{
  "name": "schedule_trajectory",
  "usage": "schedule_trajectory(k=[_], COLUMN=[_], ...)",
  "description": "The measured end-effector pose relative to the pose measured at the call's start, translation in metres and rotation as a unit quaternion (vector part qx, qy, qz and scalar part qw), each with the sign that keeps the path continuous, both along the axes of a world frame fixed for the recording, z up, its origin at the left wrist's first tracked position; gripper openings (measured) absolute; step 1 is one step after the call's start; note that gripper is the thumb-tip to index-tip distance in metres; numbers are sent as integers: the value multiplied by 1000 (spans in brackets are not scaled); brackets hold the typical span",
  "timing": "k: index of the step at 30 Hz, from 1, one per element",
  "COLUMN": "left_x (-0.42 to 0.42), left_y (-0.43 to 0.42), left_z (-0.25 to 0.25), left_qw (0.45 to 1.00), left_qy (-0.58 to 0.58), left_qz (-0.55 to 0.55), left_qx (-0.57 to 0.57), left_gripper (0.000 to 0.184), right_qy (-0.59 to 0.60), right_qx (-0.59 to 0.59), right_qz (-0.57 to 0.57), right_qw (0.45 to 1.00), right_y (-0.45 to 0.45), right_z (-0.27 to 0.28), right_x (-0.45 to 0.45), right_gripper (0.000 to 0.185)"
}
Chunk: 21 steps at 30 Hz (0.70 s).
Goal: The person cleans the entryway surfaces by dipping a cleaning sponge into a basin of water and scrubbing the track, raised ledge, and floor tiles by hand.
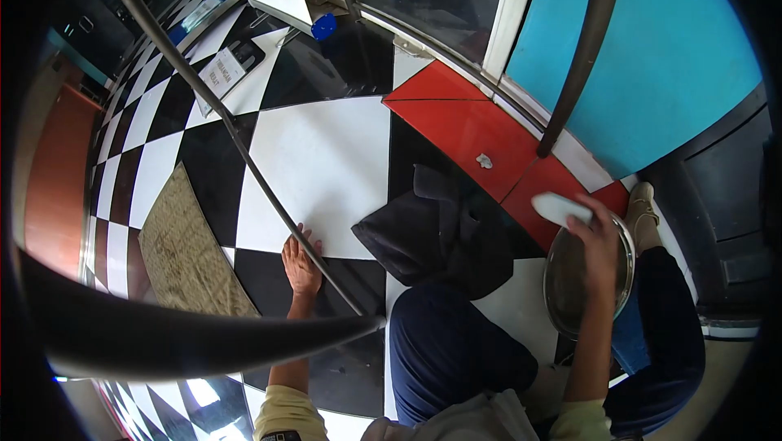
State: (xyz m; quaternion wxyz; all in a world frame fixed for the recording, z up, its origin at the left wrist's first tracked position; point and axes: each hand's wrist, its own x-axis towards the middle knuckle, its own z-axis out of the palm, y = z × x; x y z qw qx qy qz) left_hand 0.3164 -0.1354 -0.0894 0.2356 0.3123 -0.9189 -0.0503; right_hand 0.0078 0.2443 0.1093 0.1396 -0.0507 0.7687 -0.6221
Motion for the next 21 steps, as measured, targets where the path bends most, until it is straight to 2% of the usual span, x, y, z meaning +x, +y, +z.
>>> schedule_trajectory(k=[4,9,11,14,17,20,21], left_x=[0,-3,-5,-7,-10,-11,-11], left_y=[-1,1,-1,-2,-3,-4,-5], left_z=[1,9,10,12,16,16,16], left_qw=[1000,997,996,992,991,992,990], left_qy=[-18,-50,-67,-84,-89,-94,-104], left_qz=[10,18,20,28,31,24,23], left_qx=[20,49,60,95,100,78,91], left_gripper=[36,43,44,48,48,48,50], right_qy=[-65,-80,-75,59,202,123,174], right_qx=[-125,-141,-93,-40,26,3,-3], right_qz=[125,201,234,234,280,267,245], right_qw=[982,966,965,970,938,956,954], right_y=[-103,-240,-290,-353,-389,-427,-439], right_z=[-36,-111,-134,-173,-161,-160,-164], right_x=[-24,-56,-59,-54,-54,-62,-65], right_gripper=[39,40,43,43,40,34,37])
